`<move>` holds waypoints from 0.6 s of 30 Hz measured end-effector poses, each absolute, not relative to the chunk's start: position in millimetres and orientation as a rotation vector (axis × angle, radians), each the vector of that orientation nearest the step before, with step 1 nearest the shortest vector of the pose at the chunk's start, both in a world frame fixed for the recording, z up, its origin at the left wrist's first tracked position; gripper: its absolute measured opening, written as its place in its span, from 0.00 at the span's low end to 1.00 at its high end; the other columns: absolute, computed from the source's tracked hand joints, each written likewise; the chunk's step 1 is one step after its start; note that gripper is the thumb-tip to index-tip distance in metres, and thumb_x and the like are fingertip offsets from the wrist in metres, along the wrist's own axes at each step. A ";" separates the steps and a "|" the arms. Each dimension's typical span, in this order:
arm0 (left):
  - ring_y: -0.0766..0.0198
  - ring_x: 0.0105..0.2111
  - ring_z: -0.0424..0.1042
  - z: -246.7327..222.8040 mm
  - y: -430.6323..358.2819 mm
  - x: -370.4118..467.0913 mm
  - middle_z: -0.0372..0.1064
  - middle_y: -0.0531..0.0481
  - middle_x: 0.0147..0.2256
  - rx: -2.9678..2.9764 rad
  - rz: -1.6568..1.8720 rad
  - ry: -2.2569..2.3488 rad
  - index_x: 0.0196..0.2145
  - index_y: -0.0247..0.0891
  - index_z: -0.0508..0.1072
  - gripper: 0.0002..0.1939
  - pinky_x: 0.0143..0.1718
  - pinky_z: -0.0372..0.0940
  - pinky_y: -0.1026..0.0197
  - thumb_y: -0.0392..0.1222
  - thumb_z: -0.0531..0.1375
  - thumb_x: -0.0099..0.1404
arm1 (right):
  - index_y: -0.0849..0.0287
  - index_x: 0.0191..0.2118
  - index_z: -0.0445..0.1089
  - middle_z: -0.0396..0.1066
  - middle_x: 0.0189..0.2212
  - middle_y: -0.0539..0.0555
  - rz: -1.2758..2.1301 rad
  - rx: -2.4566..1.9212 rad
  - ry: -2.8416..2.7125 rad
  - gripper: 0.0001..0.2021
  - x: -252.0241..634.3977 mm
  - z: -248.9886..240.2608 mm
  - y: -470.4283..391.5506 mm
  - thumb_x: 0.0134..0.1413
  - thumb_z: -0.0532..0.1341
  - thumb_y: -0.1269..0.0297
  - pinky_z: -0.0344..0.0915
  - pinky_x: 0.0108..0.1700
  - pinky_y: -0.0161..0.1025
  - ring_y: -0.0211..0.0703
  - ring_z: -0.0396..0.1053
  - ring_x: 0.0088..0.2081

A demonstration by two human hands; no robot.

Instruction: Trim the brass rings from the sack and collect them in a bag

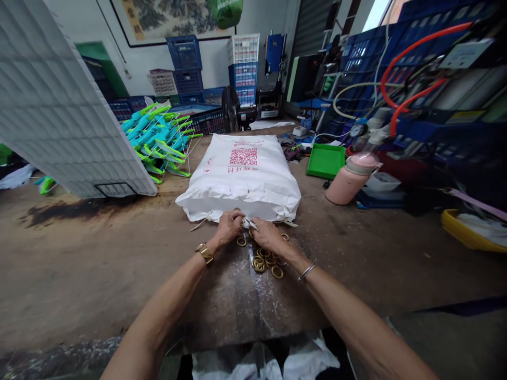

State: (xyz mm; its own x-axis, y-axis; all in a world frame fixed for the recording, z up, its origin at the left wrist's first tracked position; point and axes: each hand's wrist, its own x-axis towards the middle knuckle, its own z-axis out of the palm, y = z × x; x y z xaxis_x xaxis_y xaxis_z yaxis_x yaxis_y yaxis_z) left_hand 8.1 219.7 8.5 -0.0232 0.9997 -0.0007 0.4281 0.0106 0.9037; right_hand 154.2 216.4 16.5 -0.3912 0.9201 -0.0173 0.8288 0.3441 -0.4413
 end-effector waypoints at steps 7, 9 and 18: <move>0.65 0.25 0.68 7.1 224.3 19.1 0.70 0.50 0.22 1.560 1.076 1.682 0.29 0.35 0.77 0.12 0.31 0.64 0.62 0.33 0.52 0.55 | 0.60 0.26 0.65 0.61 0.18 0.48 0.751 -1.415 -2.076 0.12 151.6 6.9 218.4 0.56 0.49 0.65 0.47 0.25 0.31 0.34 0.55 0.22; 0.64 0.28 0.69 9.0 226.0 23.3 0.72 0.49 0.25 1.564 1.109 1.708 0.27 0.36 0.77 0.12 0.37 0.63 0.61 0.31 0.53 0.53 | 0.60 0.26 0.65 0.61 0.18 0.48 0.732 -1.417 -2.090 0.12 150.4 8.3 219.1 0.56 0.49 0.65 0.47 0.25 0.31 0.34 0.54 0.22; 0.65 0.20 0.66 6.8 234.9 30.8 0.66 0.52 0.19 1.250 1.313 1.730 0.34 0.32 0.73 0.14 0.27 0.63 0.62 0.34 0.49 0.56 | 0.61 0.24 0.66 0.62 0.19 0.50 0.674 -1.490 -2.266 0.13 155.9 18.2 217.4 0.55 0.50 0.65 0.46 0.26 0.33 0.35 0.52 0.23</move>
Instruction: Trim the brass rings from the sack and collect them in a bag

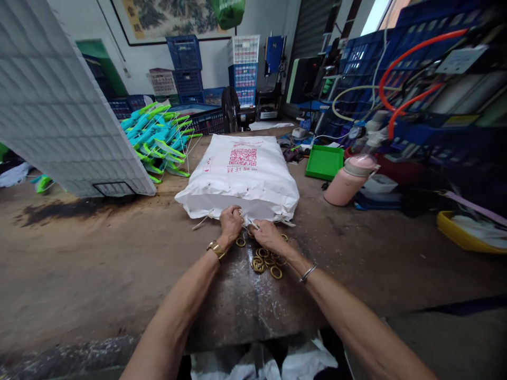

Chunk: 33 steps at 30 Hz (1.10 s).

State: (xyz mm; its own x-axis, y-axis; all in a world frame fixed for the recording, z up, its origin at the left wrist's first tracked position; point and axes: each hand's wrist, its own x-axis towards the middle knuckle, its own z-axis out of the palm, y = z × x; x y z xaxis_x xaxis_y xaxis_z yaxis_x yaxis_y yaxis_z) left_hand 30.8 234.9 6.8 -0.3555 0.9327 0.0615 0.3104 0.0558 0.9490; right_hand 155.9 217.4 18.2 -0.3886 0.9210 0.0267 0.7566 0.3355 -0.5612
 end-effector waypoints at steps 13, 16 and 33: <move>0.72 0.14 0.58 24.8 132.3 -32.3 0.59 0.59 0.16 1.110 1.145 1.484 0.33 0.35 0.68 0.11 0.16 0.57 0.68 0.42 0.55 0.52 | 0.60 0.22 0.64 0.61 0.19 0.48 0.672 -1.540 -2.043 0.13 165.3 27.4 246.3 0.52 0.50 0.62 0.47 0.26 0.32 0.35 0.55 0.24; 0.70 0.16 0.60 15.8 101.1 -32.2 0.61 0.57 0.16 1.307 0.978 1.534 0.29 0.36 0.70 0.09 0.18 0.56 0.67 0.41 0.53 0.55 | 0.60 0.21 0.65 0.62 0.19 0.49 0.685 -1.529 -2.000 0.13 166.2 29.8 251.9 0.50 0.50 0.63 0.48 0.27 0.32 0.36 0.56 0.25; 0.64 0.32 0.65 -3.6 183.3 11.4 0.66 0.49 0.31 1.740 1.137 1.880 0.39 0.36 0.67 0.09 0.37 0.61 0.61 0.37 0.54 0.59 | 0.60 0.17 0.60 0.54 0.14 0.46 0.745 -1.408 -2.278 0.13 178.4 2.0 235.8 0.49 0.50 0.63 0.43 0.24 0.33 0.34 0.50 0.20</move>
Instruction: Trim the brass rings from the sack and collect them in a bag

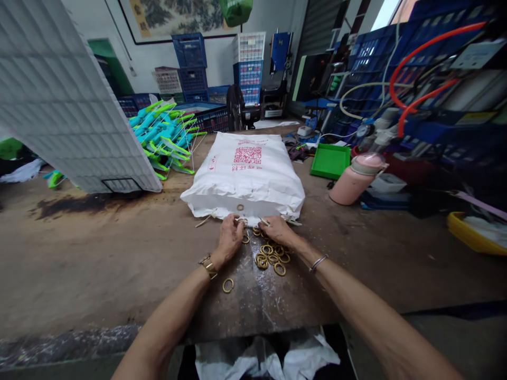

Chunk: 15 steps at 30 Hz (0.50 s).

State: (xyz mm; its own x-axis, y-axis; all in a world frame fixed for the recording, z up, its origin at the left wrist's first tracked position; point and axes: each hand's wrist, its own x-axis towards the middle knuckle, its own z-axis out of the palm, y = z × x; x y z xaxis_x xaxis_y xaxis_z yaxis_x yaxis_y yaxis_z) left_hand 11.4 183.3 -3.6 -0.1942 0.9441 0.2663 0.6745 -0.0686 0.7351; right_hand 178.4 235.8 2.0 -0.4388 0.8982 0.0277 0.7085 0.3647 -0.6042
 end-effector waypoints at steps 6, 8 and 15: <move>0.60 0.33 0.64 -8.5 192.6 12.8 0.62 0.44 0.35 1.894 0.827 2.065 0.38 0.37 0.68 0.08 0.37 0.60 0.58 0.38 0.54 0.59 | 0.60 0.20 0.62 0.58 0.16 0.48 0.703 -1.435 -2.338 0.12 181.5 4.1 231.9 0.50 0.50 0.64 0.44 0.25 0.33 0.34 0.52 0.22; 0.61 0.33 0.63 -10.6 192.2 12.2 0.62 0.45 0.34 1.886 0.860 2.056 0.35 0.37 0.69 0.07 0.37 0.59 0.59 0.35 0.53 0.59 | 0.60 0.20 0.62 0.58 0.17 0.48 0.705 -1.438 -2.331 0.12 181.1 5.3 231.5 0.51 0.51 0.64 0.44 0.25 0.33 0.34 0.52 0.22; 0.66 0.28 0.61 -19.7 192.7 4.6 0.61 0.53 0.26 1.572 1.303 1.816 0.26 0.37 0.65 0.01 0.35 0.58 0.63 0.34 0.56 0.56 | 0.59 0.19 0.60 0.55 0.16 0.46 0.730 -1.415 -2.278 0.13 180.8 3.7 229.4 0.51 0.49 0.62 0.43 0.24 0.33 0.34 0.50 0.21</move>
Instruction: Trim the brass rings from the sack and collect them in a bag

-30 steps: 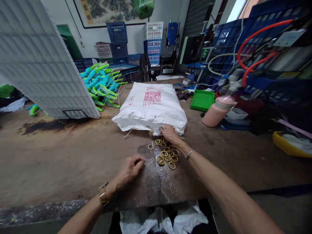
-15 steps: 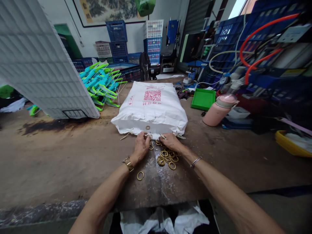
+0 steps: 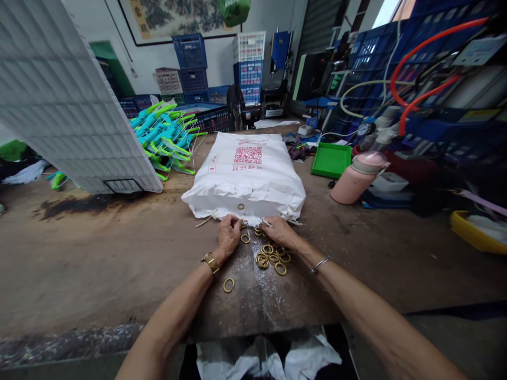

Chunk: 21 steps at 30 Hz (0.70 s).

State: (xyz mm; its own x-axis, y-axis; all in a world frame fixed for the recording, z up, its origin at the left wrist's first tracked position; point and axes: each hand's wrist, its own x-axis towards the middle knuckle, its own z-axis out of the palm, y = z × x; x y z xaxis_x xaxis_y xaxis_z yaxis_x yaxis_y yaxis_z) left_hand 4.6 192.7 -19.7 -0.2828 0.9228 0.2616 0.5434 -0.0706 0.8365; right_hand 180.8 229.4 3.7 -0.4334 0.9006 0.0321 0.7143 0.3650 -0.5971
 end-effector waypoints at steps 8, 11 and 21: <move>0.69 0.23 0.60 -28.3 184.9 2.1 0.60 0.56 0.23 1.333 1.456 1.702 0.27 0.36 0.63 0.04 0.27 0.58 0.66 0.39 0.55 0.56 | 0.59 0.20 0.62 0.58 0.17 0.48 0.735 -1.439 -2.285 0.12 177.4 -1.4 231.6 0.49 0.49 0.62 0.45 0.25 0.34 0.36 0.52 0.22; 0.70 0.22 0.59 -29.2 183.4 3.4 0.60 0.56 0.22 1.272 1.466 1.666 0.28 0.36 0.63 0.04 0.25 0.57 0.67 0.39 0.56 0.55 | 0.58 0.20 0.61 0.58 0.17 0.48 0.741 -1.447 -2.278 0.12 176.5 -1.1 231.5 0.49 0.49 0.62 0.45 0.25 0.34 0.36 0.52 0.22; 0.72 0.17 0.56 -23.0 195.3 4.6 0.61 0.57 0.21 1.154 1.423 1.525 0.33 0.35 0.70 0.08 0.20 0.53 0.68 0.37 0.56 0.53 | 0.58 0.17 0.55 0.53 0.14 0.46 0.784 -1.411 -2.142 0.13 177.8 -4.7 229.3 0.49 0.49 0.60 0.43 0.23 0.33 0.33 0.49 0.20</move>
